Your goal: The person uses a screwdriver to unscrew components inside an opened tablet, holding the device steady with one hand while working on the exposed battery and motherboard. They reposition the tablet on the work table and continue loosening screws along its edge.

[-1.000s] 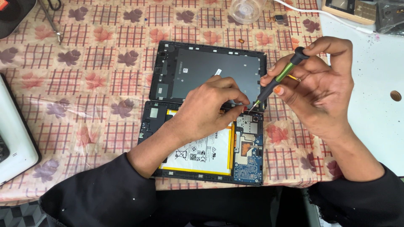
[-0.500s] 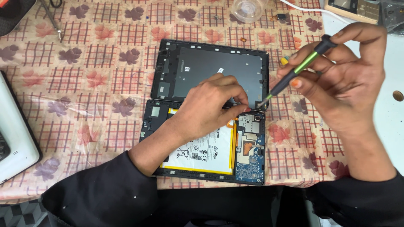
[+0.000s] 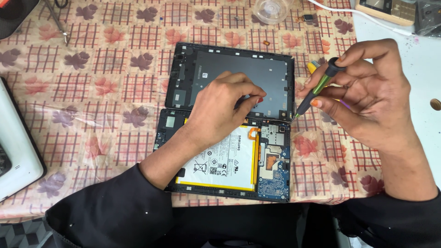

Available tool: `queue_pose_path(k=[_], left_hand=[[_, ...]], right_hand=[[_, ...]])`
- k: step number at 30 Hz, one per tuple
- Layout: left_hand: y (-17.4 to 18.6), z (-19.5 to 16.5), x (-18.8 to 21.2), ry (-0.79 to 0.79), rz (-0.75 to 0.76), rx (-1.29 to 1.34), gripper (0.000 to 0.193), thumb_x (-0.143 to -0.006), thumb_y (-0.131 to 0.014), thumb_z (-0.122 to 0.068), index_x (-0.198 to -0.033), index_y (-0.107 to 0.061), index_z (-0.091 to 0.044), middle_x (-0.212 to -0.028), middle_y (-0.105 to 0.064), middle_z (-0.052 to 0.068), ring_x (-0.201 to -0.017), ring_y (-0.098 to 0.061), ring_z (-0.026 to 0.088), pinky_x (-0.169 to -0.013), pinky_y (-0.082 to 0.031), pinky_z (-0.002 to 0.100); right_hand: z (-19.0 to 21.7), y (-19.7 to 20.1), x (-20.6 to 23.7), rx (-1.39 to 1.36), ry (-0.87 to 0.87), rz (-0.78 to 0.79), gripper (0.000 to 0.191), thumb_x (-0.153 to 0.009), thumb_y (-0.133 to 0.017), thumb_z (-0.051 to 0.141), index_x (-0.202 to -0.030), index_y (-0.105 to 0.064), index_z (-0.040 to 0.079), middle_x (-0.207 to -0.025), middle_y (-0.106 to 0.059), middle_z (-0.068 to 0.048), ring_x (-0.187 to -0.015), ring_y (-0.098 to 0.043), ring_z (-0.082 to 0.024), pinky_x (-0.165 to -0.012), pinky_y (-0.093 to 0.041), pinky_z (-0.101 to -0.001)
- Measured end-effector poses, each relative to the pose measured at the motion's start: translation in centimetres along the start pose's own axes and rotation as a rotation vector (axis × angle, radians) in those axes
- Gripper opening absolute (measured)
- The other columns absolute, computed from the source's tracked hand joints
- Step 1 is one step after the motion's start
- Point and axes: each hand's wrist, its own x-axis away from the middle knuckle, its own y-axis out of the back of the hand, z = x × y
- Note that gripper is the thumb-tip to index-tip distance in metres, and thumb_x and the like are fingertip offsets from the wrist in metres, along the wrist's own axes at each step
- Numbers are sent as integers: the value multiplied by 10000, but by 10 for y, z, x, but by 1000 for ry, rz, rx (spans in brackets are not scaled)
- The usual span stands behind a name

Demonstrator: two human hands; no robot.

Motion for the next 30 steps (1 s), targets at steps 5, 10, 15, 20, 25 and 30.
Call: queue_pose_path(k=[5, 10, 15, 20, 25, 30], left_hand=[[1, 0, 0, -6, 2, -10, 81, -936, -721, -135, -986, -785, -128, -923, -713, 4, -878, -652, 207, -728, -548, 364], [1, -2, 1, -10, -5, -5, 83, -941, -721, -136, -994, -785, -128, -929, -718, 2, -882, -658, 196, -729, -552, 358], [2, -4, 1, 5, 9, -4, 87, -939, -717, -133, -992, -785, -127, -928, -719, 4, -871, -660, 190, -720, -559, 351], [2, -5, 0, 26, 45, 7, 87, -945, -709, -136, -992, -782, -124, -921, -716, 3, -848, -660, 181, -701, -562, 342], [2, -6, 1, -30, 37, -11, 90, -945, -707, -144, -989, -783, -122, -913, -708, 7, -876, -660, 189, -729, -569, 354], [1, -6, 1, -23, 51, -18, 94, -954, -698, -153, -988, -782, -126, -922, -708, 4, -882, -660, 185, -730, -574, 356]], right_hand=[[0, -1, 1, 20, -7, 8, 532, -887, -596, -242, -1246, -331, 49, -1113, -671, -219, -1095, -745, -329, -814, -697, -349], [-1, -2, -2, 84, 78, 21, 550, -860, -599, -251, -1246, -321, 24, -1119, -636, -229, -1104, -720, -345, -881, -697, -389], [0, -3, -1, 59, 67, 16, 555, -874, -613, -241, -1261, -321, 29, -1131, -639, -214, -1111, -724, -330, -893, -695, -392], [0, -3, 0, 70, 71, 12, 566, -868, -619, -240, -1266, -320, 28, -1151, -626, -223, -1123, -717, -332, -910, -696, -402], [-1, -3, -1, 69, 78, 15, 554, -877, -614, -240, -1255, -315, 35, -1146, -638, -224, -1123, -720, -334, -903, -698, -399], [-2, -2, 0, 68, 73, 23, 550, -878, -622, -232, -1248, -317, 37, -1135, -642, -223, -1111, -726, -327, -887, -699, -387]])
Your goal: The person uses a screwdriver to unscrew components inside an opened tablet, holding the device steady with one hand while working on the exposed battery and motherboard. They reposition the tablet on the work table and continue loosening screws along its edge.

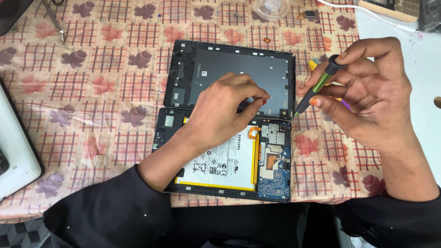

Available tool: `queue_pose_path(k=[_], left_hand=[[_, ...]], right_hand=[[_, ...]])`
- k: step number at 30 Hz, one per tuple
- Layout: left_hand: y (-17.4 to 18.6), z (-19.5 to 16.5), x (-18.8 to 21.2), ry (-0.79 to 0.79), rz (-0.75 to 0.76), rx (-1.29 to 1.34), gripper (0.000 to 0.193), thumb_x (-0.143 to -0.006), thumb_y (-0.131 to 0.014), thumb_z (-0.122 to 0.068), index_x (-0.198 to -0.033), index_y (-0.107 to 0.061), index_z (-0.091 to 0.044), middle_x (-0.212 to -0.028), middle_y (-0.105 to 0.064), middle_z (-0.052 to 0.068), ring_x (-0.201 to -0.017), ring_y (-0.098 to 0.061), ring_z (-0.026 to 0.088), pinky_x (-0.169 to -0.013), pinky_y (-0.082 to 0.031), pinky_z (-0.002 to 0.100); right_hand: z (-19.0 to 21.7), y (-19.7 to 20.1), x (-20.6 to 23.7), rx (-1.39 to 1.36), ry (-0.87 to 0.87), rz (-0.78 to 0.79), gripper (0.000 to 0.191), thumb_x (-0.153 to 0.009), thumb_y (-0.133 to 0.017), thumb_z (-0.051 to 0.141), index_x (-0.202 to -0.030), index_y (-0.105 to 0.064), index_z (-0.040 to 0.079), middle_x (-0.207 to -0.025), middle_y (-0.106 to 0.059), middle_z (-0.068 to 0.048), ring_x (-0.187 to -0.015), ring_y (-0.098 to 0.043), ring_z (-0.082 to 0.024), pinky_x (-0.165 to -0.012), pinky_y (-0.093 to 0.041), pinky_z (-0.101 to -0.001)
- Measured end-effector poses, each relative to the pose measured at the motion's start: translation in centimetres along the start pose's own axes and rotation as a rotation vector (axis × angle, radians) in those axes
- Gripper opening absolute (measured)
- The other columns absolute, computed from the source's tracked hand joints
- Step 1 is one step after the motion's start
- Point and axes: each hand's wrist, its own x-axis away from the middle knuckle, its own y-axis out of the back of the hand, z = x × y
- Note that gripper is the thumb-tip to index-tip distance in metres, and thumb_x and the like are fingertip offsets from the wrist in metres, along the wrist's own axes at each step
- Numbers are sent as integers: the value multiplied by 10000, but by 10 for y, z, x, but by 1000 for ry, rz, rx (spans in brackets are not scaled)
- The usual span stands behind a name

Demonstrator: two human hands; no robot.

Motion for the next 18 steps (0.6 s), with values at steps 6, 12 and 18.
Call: queue_pose_path(k=[6, 12, 18], left_hand=[[0, -1, 0, -3, 7, -3, 94, -957, -696, -155, -989, -780, -129, -931, -710, -2, -887, -661, 181, -732, -576, 353], [2, -3, 1, -6, 18, 25, 91, -943, -705, -151, -992, -777, -128, -961, -718, 1, -885, -663, 186, -721, -574, 352], [4, -5, 2, -75, 71, 84, 112, -925, -722, -171, -1017, -778, -142, -980, -711, 14, -907, -667, 198, -811, -563, 384]], right_hand=[[1, -9, 2, 112, -5, -69, 599, -846, -724, -209, -1223, -317, 15, -1081, -639, -223, -1037, -730, -305, -901, -687, -379], [0, -4, -1, -19, 31, 33, 557, -847, -661, -191, -1196, -297, 43, -1037, -649, -203, -1025, -740, -294, -838, -696, -342], [-5, -1, 0, -195, -27, 24, 518, -891, -581, -217, -1216, -322, 92, -1052, -622, -238, -1060, -708, -322, -843, -702, -369]])
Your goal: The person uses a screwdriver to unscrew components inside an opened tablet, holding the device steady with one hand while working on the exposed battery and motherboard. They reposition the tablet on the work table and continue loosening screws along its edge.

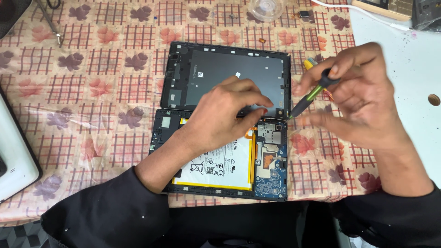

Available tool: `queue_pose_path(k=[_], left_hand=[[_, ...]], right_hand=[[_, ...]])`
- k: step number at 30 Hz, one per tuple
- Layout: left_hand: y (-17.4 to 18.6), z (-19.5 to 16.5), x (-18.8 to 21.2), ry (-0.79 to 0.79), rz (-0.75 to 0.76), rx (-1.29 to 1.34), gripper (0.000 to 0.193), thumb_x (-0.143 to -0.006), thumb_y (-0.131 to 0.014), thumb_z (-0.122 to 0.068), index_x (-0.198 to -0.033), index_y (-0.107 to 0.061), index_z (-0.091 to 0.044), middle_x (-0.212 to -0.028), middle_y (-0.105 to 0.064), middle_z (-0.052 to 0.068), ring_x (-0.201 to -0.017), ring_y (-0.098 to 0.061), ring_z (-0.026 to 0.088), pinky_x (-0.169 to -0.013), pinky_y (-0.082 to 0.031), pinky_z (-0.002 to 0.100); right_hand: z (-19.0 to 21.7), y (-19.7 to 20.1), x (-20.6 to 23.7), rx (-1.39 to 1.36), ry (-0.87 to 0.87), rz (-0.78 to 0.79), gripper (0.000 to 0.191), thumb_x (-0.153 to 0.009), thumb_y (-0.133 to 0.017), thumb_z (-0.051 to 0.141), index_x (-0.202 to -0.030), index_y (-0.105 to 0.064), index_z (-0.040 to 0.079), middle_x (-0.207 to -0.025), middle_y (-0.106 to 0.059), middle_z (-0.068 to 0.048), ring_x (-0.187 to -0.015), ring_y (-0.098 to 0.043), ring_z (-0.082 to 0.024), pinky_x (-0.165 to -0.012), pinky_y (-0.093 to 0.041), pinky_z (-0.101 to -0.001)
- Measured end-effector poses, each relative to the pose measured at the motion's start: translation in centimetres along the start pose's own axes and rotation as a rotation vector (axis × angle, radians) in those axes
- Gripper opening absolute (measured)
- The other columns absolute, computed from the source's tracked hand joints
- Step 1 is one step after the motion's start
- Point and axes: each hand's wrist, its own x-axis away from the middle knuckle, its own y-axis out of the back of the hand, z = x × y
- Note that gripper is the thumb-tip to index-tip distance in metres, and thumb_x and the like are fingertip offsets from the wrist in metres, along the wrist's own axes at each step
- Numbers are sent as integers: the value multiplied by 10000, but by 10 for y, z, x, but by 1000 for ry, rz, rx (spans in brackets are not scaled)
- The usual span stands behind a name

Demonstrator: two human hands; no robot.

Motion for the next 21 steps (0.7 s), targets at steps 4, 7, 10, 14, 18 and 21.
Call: queue_pose_path(k=[4, 7, 10, 14, 18, 21], left_hand=[[-3, -1, 1, -79, 78, 13, 131, -934, -741, -244, -1032, -790, -172, -970, -680, 5, -955, -654, 178, -970, -504, 423], [-3, -1, 4, -154, 132, -60, 152, -928, -745, -288, -1022, -791, -177, -1022, -660, 6, -1025, -614, 191, -964, -478, 423], [-5, -1, 5, -227, 157, -142, 191, -922, -740, -320, -1039, -787, -176, -1061, -639, 10, -1073, -588, 195, -950, -478, 419], [-9, 0, 6, -253, 155, -198, 189, -936, -732, -335, -1045, -784, -190, -1072, -625, 5, -1080, -582, 186, -946, -479, 419], [-11, 3, 7, -257, 155, -204, 189, -944, -723, -322, -1061, -783, -186, -1064, -624, 6, -1074, -581, 188, -943, -482, 418], [-12, 3, 6, -249, 142, -173, 186, -942, -723, -322, -1049, -780, -181, -1069, -635, 12, -1070, -593, 192, -935, -491, 420]], right_hand=[[-1, 4, 0, -6, -91, 13, 464, -951, -550, -180, -1195, -316, 138, -1135, -708, -236, -1112, -770, -296, -783, -687, -295], [-1, 3, -2, -73, -21, 73, 536, -882, -580, -211, -1214, -317, 117, -1150, -679, -281, -1216, -685, -327, -821, -654, -311], [1, 1, -4, 50, -14, -31, 576, -890, -667, -202, -1236, -325, 108, -1077, -623, -219, -1113, -697, -265, -894, -684, -320], [2, 2, -6, 94, 80, 135, 608, -796, -634, -190, -1223, -292, 75, -1090, -623, -231, -1073, -708, -306, -860, -677, -330], [-7, -2, -6, 265, 102, 47, 746, -811, -764, -167, -1322, -273, 66, -1108, -607, -205, -1021, -702, -278, -877, -644, -310], [-12, -3, -4, 143, 68, 80, 658, -840, -628, -207, -1305, -263, 81, -1142, -633, -208, -1011, -728, -264, -828, -663, -301]])
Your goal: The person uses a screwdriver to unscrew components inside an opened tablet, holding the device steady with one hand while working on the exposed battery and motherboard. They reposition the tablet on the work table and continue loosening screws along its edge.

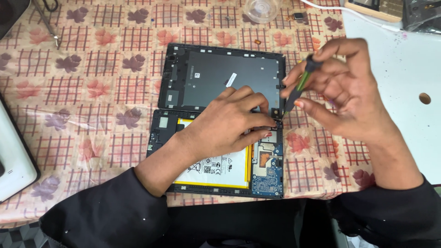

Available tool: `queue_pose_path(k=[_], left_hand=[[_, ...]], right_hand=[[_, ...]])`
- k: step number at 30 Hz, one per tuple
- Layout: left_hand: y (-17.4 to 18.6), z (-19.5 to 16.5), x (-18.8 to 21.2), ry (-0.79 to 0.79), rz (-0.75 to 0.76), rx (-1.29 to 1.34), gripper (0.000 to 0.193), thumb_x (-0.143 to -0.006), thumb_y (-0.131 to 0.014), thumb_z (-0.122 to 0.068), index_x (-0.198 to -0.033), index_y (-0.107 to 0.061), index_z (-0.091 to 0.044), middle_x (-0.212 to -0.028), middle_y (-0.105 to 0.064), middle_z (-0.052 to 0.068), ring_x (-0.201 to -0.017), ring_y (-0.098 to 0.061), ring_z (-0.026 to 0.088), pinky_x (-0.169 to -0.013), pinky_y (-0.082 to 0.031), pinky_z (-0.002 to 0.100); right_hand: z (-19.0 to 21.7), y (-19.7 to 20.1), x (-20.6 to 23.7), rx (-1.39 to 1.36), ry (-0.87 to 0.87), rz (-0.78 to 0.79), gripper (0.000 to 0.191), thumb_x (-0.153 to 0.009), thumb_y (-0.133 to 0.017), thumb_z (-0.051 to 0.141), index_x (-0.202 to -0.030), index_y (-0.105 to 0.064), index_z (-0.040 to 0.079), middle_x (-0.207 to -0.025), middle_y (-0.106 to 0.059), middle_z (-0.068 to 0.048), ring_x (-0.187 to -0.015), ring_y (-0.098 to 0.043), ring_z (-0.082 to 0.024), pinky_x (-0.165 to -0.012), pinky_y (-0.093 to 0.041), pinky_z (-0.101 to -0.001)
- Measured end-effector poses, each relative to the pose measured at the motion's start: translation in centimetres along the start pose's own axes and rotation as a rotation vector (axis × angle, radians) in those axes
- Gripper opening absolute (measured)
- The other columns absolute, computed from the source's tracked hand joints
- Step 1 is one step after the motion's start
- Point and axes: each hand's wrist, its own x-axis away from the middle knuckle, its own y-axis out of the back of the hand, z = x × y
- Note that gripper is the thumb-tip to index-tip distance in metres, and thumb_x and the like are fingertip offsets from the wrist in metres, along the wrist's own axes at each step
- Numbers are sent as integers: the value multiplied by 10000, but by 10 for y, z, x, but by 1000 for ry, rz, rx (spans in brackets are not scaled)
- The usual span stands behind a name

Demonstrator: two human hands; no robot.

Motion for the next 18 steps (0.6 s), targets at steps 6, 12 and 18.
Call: queue_pose_path(k=[6, 12, 18], left_hand=[[6, 2, -4, 97, -50, 119, 160, -957, -723, -282, -1038, -769, -151, -1046, -662, 17, -1037, -626, 208, -962, -507, 405], [15, -4, -26, 97, -60, 27, 133, -913, -715, -203, -1010, -762, -124, -1021, -669, 29, -1023, -645, 226, -925, -516, 428], [23, -20, -52, 145, 79, -111, 79, -866, -702, -118, -835, -774, -131, -936, -718, 47, -962, -692, 273, -857, -547, 459]], right_hand=[[-13, -3, 6, -256, -118, -124, 651, -846, -724, -169, -1265, -326, 132, -1129, -635, -182, -1012, -691, -232, -836, -657, -331], [-18, 0, 8, -367, 12, -46, 611, -863, -704, -179, -1264, -369, 138, -1126, -626, -181, -1063, -678, -229, -933, -651, -342], [1, 6, 4, -225, -41, -60, 539, -878, -632, -189, -1225, -362, 122, -1061, -677, -206, -1028, -740, -245, -808, -665, -291]])
